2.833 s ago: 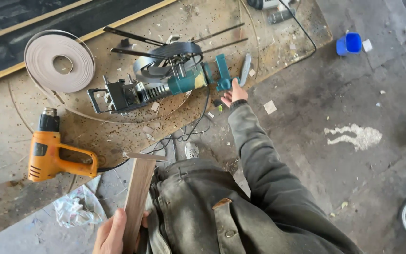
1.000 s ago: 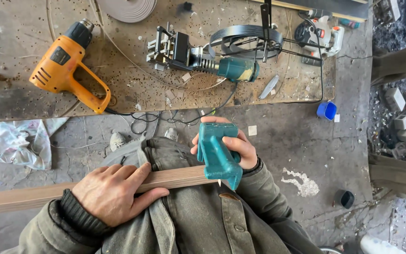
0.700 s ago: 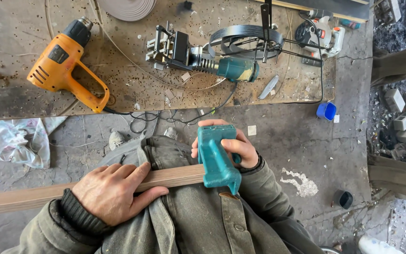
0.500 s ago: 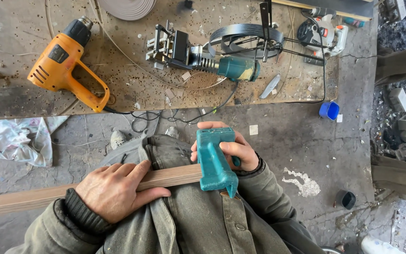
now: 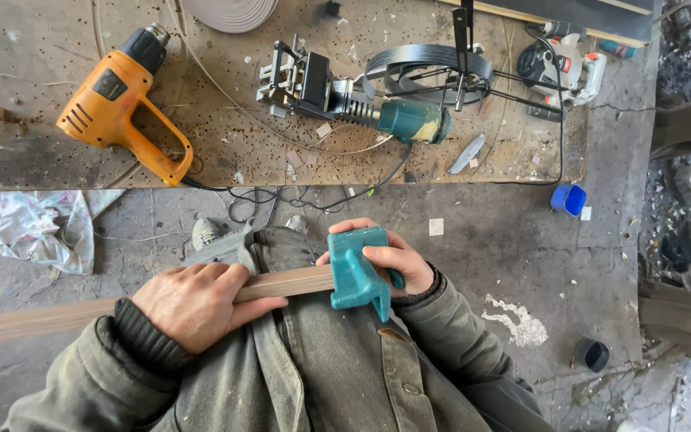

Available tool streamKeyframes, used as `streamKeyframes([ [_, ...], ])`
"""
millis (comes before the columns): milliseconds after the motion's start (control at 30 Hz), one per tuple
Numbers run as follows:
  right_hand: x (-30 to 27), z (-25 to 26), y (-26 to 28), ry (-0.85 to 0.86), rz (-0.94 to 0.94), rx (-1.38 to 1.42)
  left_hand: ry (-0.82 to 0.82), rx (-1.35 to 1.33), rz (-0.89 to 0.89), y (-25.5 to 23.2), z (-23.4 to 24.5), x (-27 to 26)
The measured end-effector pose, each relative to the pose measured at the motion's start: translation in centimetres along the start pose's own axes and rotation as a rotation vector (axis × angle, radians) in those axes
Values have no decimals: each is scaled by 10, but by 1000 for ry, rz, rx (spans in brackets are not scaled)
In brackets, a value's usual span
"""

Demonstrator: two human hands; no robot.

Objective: The person applies edge banding to a wooden plank by heating it with a heat gun and pressing it onto the edge. They then use a hand-held trimmer and a utility knife to remove the excess material and smooth the edges.

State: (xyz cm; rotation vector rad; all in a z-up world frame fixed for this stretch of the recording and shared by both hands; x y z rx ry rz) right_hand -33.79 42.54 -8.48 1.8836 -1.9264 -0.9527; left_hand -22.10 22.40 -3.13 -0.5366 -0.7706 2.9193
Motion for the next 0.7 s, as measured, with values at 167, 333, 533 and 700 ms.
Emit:
streamKeyframes([
  [167, 6, 3, -2, -4, -25, 85, 17, 32, 34, 6, 1, 8],
  [333, 6, 10, -6, -55, 21, 165, 61, 27, 57, 16, -5, 18],
  [533, 11, 31, -26, -168, 31, 190, 99, -1, 43, 34, -34, 33],
  [700, 13, 42, -38, -120, 116, 292, 71, -6, 32, 38, -37, 35],
])
Point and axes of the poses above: each hand's wrist, its own x-axis towards the middle knuckle, its own z-axis out of the back of the hand, y = z × x, the point moved 7 cm from there along x, towards the middle knuckle, and after that the axes turned 15 degrees about y, right-handed, at the moved point
